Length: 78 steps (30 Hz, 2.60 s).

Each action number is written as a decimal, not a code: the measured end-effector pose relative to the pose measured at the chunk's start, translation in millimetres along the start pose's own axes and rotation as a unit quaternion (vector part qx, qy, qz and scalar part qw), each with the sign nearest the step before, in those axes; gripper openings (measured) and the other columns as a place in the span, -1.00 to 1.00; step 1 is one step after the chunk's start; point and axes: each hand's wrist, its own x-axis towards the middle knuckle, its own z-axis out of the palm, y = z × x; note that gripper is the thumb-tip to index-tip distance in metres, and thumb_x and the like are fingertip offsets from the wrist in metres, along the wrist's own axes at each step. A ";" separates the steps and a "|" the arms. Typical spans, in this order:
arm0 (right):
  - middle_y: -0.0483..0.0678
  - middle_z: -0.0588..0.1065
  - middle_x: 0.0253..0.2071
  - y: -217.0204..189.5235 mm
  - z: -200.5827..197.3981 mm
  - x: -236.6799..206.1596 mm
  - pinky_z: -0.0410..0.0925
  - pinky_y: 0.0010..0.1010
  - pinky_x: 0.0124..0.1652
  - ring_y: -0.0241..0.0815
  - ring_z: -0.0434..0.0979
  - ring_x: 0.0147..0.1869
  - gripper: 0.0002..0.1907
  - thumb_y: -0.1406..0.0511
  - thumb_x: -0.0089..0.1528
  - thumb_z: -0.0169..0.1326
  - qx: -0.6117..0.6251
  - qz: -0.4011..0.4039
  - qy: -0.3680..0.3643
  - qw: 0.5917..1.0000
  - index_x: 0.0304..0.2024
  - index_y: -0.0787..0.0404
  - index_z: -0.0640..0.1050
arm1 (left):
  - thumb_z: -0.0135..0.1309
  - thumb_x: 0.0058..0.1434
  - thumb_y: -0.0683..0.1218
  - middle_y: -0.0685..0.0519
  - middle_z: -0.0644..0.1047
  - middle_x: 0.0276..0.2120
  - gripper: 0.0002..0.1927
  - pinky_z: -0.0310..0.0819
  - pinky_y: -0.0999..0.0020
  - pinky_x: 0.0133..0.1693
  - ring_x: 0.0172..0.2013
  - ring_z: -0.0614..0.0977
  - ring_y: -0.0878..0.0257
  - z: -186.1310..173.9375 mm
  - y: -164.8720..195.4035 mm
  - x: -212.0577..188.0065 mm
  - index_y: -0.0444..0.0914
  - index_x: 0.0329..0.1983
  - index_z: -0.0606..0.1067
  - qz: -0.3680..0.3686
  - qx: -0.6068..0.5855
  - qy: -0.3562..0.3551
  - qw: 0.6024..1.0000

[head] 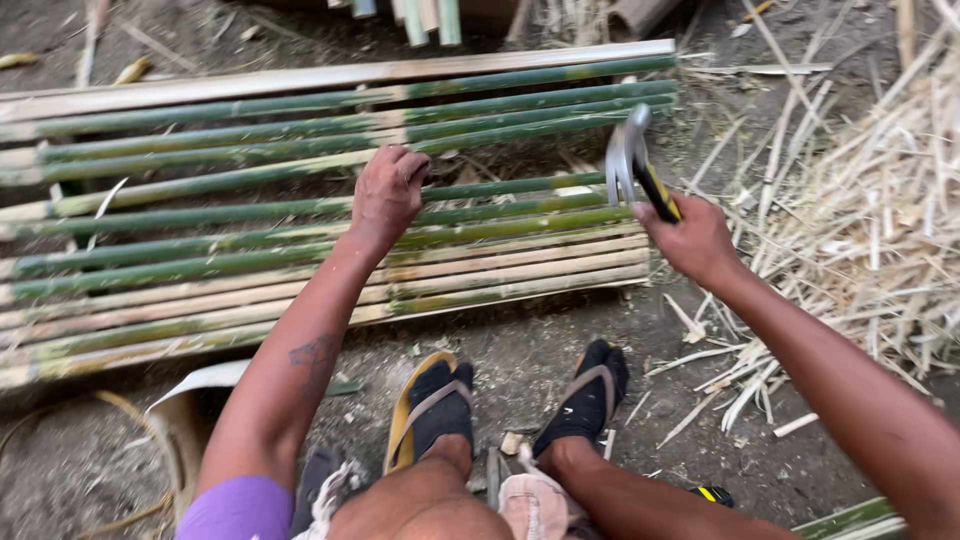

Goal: The person assembles a bamboo frame by placing bamboo poles across a wooden base and securing them with nails. Using a hammer, the person repeatedly hammers nails into the bamboo poles to fasten them in place. The person adjusts the poles and retrieves additional nails from a container during the process.

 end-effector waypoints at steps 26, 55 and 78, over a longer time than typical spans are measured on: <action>-0.21 0.55 -0.47 18.8 63.6 71.9 0.35 -0.52 -0.45 -0.42 0.47 -0.48 -0.77 0.27 0.19 0.29 0.396 0.152 0.086 0.901 -0.12 0.21 0.68 | 0.05 0.50 -0.19 -0.04 0.54 -0.37 -0.94 0.37 0.22 -0.32 -0.41 0.50 0.11 30.4 2.5 -33.9 -0.27 -0.08 0.52 -0.077 0.211 0.009 0.974; -0.11 0.45 -0.53 34.1 40.5 -91.2 0.34 -0.42 -0.52 -0.33 0.45 -0.54 -0.58 0.10 0.45 -0.19 0.290 0.083 0.110 0.947 0.06 0.31 0.47 | 0.32 0.14 -0.10 0.20 0.63 -0.19 -0.89 0.50 0.29 -0.13 -0.14 0.59 0.22 196.8 183.1 69.8 -0.07 -0.25 0.69 -0.039 -0.137 -0.079 0.987; -0.02 0.43 -0.59 65.6 84.9 -83.4 0.28 -0.21 -0.57 -0.15 0.46 -0.58 -0.51 -0.02 0.45 -0.25 0.224 0.119 0.074 0.964 -0.16 0.27 0.40 | 0.01 0.36 -0.05 -0.03 0.54 -0.21 -0.78 0.47 0.11 -0.14 -0.15 0.57 0.07 196.9 168.7 71.3 -0.24 -0.03 0.51 0.101 0.044 -0.211 0.971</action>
